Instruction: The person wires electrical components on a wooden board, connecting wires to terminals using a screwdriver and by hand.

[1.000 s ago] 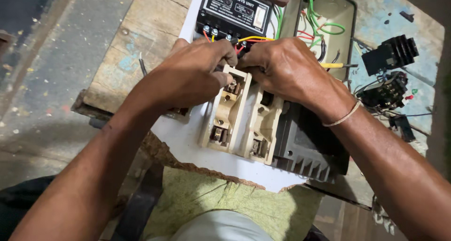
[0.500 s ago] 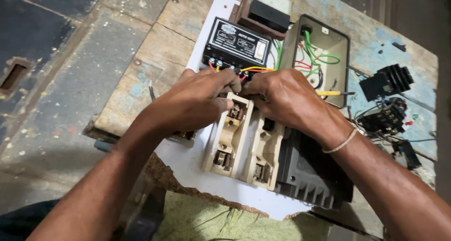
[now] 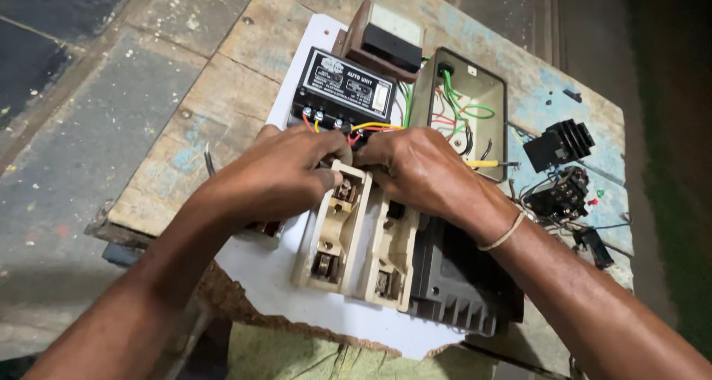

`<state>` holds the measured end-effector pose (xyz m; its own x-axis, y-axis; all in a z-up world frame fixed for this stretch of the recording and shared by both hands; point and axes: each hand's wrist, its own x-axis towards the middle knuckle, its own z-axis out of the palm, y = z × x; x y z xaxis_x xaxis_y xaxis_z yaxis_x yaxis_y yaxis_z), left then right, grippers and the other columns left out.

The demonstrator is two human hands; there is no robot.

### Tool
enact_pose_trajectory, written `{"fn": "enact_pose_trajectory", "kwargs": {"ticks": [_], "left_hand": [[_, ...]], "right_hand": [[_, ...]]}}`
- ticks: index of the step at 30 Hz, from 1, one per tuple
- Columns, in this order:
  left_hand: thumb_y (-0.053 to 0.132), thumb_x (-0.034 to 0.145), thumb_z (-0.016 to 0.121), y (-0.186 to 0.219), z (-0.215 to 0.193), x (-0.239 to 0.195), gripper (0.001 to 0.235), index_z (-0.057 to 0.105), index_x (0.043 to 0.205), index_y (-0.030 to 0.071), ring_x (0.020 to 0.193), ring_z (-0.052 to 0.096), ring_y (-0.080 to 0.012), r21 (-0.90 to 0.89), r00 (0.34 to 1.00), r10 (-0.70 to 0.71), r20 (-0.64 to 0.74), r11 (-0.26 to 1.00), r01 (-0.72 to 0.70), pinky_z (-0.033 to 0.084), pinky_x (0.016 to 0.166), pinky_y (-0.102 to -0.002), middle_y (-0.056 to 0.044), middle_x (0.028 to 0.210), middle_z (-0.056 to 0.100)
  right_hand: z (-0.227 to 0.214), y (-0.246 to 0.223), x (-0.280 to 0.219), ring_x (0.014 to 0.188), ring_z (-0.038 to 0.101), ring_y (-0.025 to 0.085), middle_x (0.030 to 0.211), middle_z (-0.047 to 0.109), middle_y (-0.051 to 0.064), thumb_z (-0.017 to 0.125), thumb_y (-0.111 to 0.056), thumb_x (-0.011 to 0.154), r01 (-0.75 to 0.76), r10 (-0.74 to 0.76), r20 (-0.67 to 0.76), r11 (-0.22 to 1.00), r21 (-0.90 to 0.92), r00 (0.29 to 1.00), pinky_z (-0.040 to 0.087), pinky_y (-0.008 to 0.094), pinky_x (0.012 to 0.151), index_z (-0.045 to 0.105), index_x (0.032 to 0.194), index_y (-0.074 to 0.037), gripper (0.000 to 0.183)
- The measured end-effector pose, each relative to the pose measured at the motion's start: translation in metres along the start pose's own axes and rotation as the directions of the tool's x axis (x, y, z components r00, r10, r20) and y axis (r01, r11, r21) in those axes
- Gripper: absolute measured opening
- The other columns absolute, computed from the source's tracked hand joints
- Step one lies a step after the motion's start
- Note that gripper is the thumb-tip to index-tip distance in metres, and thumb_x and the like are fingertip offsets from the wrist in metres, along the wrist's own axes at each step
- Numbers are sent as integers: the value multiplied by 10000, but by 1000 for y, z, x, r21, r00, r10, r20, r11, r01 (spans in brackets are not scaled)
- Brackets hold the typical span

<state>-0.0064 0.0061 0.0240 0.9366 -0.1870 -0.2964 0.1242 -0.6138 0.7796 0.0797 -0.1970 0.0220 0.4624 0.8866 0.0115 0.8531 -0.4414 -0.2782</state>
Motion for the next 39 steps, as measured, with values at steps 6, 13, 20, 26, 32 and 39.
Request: {"fn": "enact_pose_trajectory", "kwargs": {"ticks": [6,13,20,26,32,39], "left_hand": [[230,801,592,-4,2,2,467,618,1262,165,1156,534,-354,34,1000,-16,6,999,16,418,1001,-499,-167,1158,636],[282,801,604,-12,5,3,422,652,1209,184,1140,528,-326,-5,998,52,-39,999,-52,397,1003,-482,-136,1123,656],[301,846,612,-11,7,7,404,697,1219,173,906,708,-313,-33,1000,-18,12,999,18,575,837,-485,-159,1044,721],[307,847,600,-14,7,16,411,727,1194,128,861,714,-358,120,990,134,-39,984,-129,542,839,-478,-204,901,738],[271,833,573,-6,4,10,451,703,1253,171,726,715,-345,115,999,6,39,993,-11,579,739,-489,-216,795,736],[268,816,598,-4,2,11,460,710,1247,155,688,715,-322,81,999,-20,51,997,16,589,742,-471,-224,764,742]], "right_hand": [[-4,2,0,846,721,356,929,741,151,676,-20,771,-22,19,53,999,48,998,581,452,731,754,976,-29,219],[-5,-1,1,850,721,360,947,748,157,685,-45,781,-85,79,94,995,54,992,576,457,738,753,1013,-37,242],[-12,-6,3,898,764,294,1071,764,154,620,-60,815,-243,218,216,966,94,952,622,415,831,752,1134,-76,346],[-15,-2,2,933,764,289,1064,779,165,612,-85,809,-253,221,230,960,120,948,594,454,905,757,1139,-76,361],[-19,-11,1,851,766,296,1010,778,168,594,-139,863,-382,333,330,920,92,883,620,439,873,700,1198,-87,356],[-12,2,-5,997,748,308,1130,761,176,618,-136,869,-227,181,239,957,181,954,584,452,938,730,1172,-56,332]]}}
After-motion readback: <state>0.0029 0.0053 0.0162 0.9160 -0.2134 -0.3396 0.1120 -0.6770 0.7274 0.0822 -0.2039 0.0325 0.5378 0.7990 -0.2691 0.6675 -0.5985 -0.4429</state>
